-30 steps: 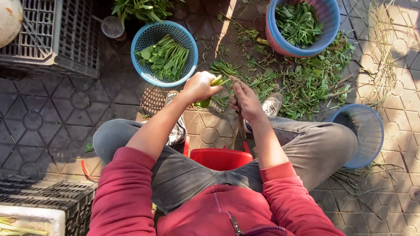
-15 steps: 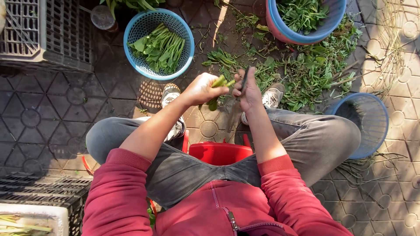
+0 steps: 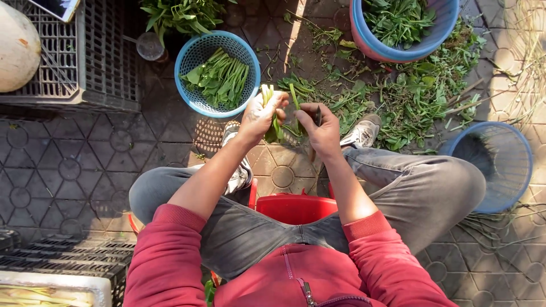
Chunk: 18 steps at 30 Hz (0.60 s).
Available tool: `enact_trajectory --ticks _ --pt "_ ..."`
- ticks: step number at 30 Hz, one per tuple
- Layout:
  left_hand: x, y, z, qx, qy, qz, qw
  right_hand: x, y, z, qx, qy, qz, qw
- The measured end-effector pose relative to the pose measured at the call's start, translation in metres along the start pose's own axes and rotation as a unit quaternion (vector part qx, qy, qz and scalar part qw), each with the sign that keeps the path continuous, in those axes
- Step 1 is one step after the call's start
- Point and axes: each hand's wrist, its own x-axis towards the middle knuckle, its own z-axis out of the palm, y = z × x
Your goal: Trimming the stems of green leafy vegetables using a knife and sorting them into a basket.
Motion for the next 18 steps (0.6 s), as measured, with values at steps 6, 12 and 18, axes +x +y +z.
enact_trajectory --ticks 6,12,18 --pt "-0.032 0.042 0.024 -0.06 -0.023 0.023 0.998 -0.008 -0.022 0.025 0.025 -0.029 -0.016 0.999" --pt "-0.032 0.03 0.016 -0.087 -0.059 0.018 0.994 -0.009 -0.025 0.03 -0.02 -0.056 -0.026 0.998" --pt "-0.042 0.051 0.023 0.012 -0.086 0.012 0.996 0.038 -0.054 -0.004 -0.031 -0.088 -0.02 0.995"
